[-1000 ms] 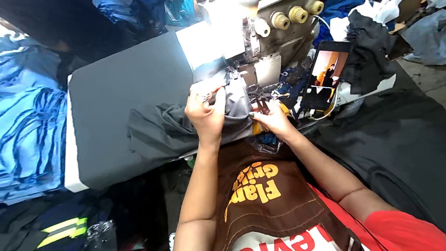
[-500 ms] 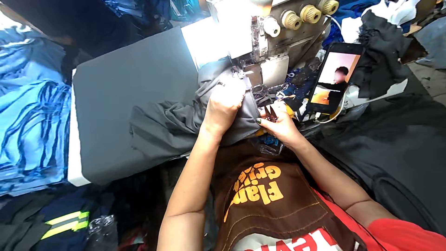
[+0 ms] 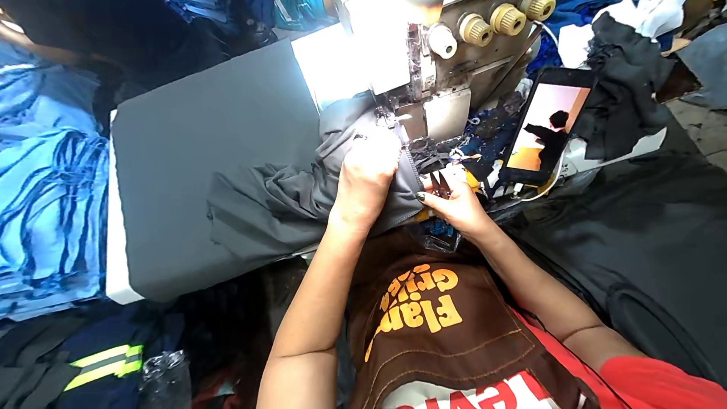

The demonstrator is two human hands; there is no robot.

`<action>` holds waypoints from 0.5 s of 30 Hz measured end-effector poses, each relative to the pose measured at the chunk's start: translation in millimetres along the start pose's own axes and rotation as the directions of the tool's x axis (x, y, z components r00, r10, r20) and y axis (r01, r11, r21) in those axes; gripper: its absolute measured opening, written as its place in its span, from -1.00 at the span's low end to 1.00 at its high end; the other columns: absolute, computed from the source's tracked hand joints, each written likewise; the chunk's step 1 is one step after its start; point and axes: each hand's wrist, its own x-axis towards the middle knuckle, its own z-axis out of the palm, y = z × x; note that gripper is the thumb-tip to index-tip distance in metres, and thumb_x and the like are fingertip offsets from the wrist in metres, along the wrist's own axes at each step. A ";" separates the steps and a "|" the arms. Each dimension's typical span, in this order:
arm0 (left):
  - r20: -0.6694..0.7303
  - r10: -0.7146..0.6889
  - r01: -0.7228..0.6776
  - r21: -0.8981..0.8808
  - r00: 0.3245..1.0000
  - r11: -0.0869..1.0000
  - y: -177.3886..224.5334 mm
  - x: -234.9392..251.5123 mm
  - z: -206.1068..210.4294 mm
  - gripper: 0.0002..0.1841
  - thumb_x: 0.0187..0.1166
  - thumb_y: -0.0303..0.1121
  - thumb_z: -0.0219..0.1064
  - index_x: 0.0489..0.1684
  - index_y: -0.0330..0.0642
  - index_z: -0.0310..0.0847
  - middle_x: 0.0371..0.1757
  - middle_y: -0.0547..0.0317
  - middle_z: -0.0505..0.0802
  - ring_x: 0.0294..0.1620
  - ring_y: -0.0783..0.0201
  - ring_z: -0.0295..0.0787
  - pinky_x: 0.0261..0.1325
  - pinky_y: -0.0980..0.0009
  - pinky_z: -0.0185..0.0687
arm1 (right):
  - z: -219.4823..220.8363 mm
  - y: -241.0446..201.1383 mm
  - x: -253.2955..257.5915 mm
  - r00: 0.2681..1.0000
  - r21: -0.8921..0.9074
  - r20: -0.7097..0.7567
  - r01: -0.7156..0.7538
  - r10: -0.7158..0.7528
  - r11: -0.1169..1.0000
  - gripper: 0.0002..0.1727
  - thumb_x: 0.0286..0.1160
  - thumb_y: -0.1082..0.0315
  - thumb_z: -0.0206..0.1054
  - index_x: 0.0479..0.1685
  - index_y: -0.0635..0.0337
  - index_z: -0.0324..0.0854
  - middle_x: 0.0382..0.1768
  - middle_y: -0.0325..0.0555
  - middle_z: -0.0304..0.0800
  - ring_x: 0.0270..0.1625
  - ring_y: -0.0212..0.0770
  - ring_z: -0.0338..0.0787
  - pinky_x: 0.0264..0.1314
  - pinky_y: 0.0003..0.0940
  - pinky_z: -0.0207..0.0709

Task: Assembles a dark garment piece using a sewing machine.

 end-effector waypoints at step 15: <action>0.155 -0.178 0.188 -0.047 0.972 0.981 5.8 -19.5 -2.4 -0.71 0.71 -0.37 0.28 0.22 -0.31 0.79 0.25 -0.16 0.86 0.33 -0.12 0.78 0.43 0.04 0.60 | 4.1 -5.8 2.4 0.999 -0.100 -0.021 0.027 -0.029 0.995 -0.85 0.53 0.47 0.42 0.00 0.25 0.74 -0.37 -0.26 0.76 -0.45 -0.53 0.63 -0.38 -0.59 0.54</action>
